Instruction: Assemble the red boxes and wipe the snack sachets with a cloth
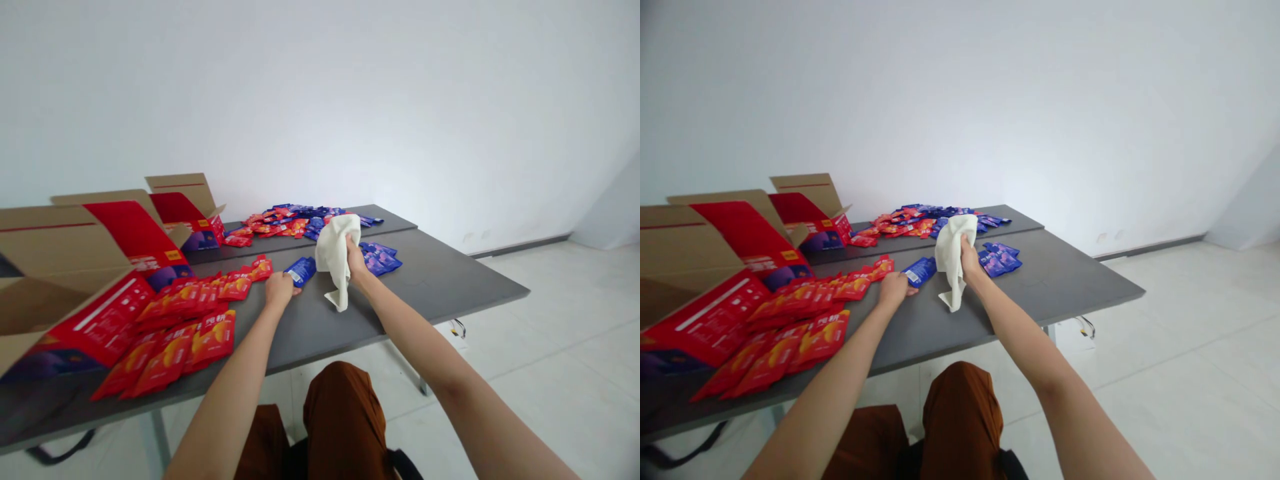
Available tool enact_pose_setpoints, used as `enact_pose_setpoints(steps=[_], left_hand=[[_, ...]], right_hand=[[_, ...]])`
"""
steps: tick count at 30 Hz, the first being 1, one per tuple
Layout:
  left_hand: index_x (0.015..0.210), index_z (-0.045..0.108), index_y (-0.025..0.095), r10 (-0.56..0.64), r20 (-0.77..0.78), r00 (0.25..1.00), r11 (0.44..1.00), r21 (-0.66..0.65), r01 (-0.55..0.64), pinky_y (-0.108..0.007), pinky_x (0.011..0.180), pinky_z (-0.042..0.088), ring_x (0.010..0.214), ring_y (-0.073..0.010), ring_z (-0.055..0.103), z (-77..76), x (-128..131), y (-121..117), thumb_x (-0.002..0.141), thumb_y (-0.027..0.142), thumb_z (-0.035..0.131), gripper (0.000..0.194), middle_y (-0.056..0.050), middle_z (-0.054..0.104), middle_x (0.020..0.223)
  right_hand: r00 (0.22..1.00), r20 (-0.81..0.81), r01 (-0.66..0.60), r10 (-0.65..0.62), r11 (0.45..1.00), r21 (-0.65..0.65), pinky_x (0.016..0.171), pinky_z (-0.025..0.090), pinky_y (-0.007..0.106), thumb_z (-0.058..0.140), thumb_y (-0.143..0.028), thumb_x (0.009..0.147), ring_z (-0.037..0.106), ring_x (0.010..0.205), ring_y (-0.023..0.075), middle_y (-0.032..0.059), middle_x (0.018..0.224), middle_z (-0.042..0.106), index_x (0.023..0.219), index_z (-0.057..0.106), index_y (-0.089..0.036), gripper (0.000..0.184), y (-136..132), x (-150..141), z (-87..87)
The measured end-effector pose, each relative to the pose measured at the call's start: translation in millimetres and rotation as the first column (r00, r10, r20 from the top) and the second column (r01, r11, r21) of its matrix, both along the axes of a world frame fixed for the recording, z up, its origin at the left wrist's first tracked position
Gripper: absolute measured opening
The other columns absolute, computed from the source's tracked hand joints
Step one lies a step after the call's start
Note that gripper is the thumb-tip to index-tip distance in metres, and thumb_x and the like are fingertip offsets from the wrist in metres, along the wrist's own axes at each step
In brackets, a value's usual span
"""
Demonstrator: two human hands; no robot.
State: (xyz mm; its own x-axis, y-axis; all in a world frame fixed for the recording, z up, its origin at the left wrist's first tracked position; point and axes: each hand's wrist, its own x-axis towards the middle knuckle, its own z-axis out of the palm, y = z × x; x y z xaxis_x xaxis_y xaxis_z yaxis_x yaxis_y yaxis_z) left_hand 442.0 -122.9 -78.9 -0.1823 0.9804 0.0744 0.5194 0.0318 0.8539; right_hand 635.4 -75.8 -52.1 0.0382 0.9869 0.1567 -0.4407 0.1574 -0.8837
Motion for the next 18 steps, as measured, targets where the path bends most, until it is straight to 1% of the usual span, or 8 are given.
enact_pose_setpoints(steps=[2,3,4,6,8,9,12,18], left_hand=[[0.099,0.067,0.006,-0.029,0.141,0.99,0.994,-0.098,0.043,-0.035,0.064,0.055,0.071,-0.0282,0.071,-0.5,-8,4,0.086,0.018,0.034,0.037,-0.02,0.071,0.073],[0.097,0.067,0.007,-0.037,0.193,0.98,0.989,-0.133,0.064,-0.033,0.063,0.055,0.069,-0.0263,0.071,-0.3,-10,5,0.085,0.018,0.037,0.035,-0.018,0.071,0.071],[0.097,0.068,0.008,-0.062,0.272,0.96,0.983,-0.148,0.106,-0.032,0.063,0.056,0.068,-0.025,0.071,0.0,-12,4,0.083,0.018,0.041,0.032,-0.016,0.072,0.071],[0.1,0.068,0.011,-0.12,0.446,0.887,0.976,-0.111,0.187,-0.03,0.062,0.056,0.069,-0.0231,0.071,0.7,-14,2,0.082,0.023,0.048,0.029,-0.012,0.073,0.074],[0.105,0.067,0.015,-0.19,0.56,0.806,0.969,-0.024,0.245,-0.03,0.062,0.057,0.073,-0.0219,0.071,0.8,-16,1,0.081,0.029,0.054,0.031,-0.009,0.075,0.081],[0.106,0.067,0.016,-0.22,0.576,0.787,0.964,0.005,0.266,-0.029,0.062,0.057,0.074,-0.0215,0.071,0.7,-18,1,0.08,0.03,0.056,0.032,-0.009,0.075,0.084],[0.101,0.068,0.012,-0.226,0.564,0.794,0.947,-0.064,0.315,-0.028,0.061,0.057,0.071,-0.0207,0.071,0.2,-22,2,0.077,0.023,0.059,0.028,-0.011,0.075,0.081],[0.086,0.066,0.003,-0.067,0.593,0.802,0.935,-0.243,0.258,-0.026,0.06,0.058,0.064,-0.0211,0.071,7.5,-27,2,0.081,0.009,0.046,0.022,-0.018,0.072,0.072]], right_hand=[[0.952,0.306,-0.028,-0.018,0.989,0.145,0.078,0.055,0.037,0.045,-0.066,0.088,0.067,0.089,0.0273,0.009,0.085,0.071,0.1,0.065,-0.012,0.059,-5,-6,-9.5],[0.879,0.476,-0.098,-0.02,0.97,0.222,0.084,0.054,0.039,0.044,-0.066,0.088,0.066,0.095,0.0288,0.0104,0.091,0.071,0.102,0.065,-0.011,0.061,-9,-10,-14.1],[0.778,0.628,-0.21,-0.016,0.935,0.285,0.091,0.05,0.042,0.044,-0.065,0.089,0.063,0.104,0.0306,0.0125,0.101,0.07,0.107,0.065,-0.01,0.062,-14,-15,-18.2],[0.544,0.837,-0.462,-0.053,0.814,0.352,0.108,0.036,0.048,0.045,-0.059,0.091,0.049,0.127,0.0328,0.0157,0.131,0.059,0.127,0.057,-0.01,0.062,-22,-27,-24.9],[0.349,0.927,-0.635,-0.134,0.694,0.34,0.117,0.018,0.051,0.045,-0.053,0.093,0.029,0.143,0.031,0.0146,0.152,0.037,0.145,0.041,-0.014,0.065,-27,-36,-29.1],[0.273,0.948,-0.674,-0.162,0.671,0.309,0.118,0.013,0.052,0.043,-0.051,0.094,0.021,0.146,0.0298,0.0136,0.157,0.029,0.149,0.034,-0.015,0.066,-27,-39,-30.2],[0.123,0.978,-0.665,-0.17,0.717,0.208,0.118,0.012,0.053,0.036,-0.05,0.098,0.016,0.147,0.0285,0.013,0.159,0.022,0.154,0.025,-0.016,0.066,-19,-38,-31.5],[-0.016,0.992,-0.505,-0.126,0.857,0.101,0.118,0.015,0.049,0.026,-0.053,0.1,0.022,0.146,0.0284,0.0131,0.157,0.028,0.151,0.032,-0.013,0.065,10,-21,-30.6]])
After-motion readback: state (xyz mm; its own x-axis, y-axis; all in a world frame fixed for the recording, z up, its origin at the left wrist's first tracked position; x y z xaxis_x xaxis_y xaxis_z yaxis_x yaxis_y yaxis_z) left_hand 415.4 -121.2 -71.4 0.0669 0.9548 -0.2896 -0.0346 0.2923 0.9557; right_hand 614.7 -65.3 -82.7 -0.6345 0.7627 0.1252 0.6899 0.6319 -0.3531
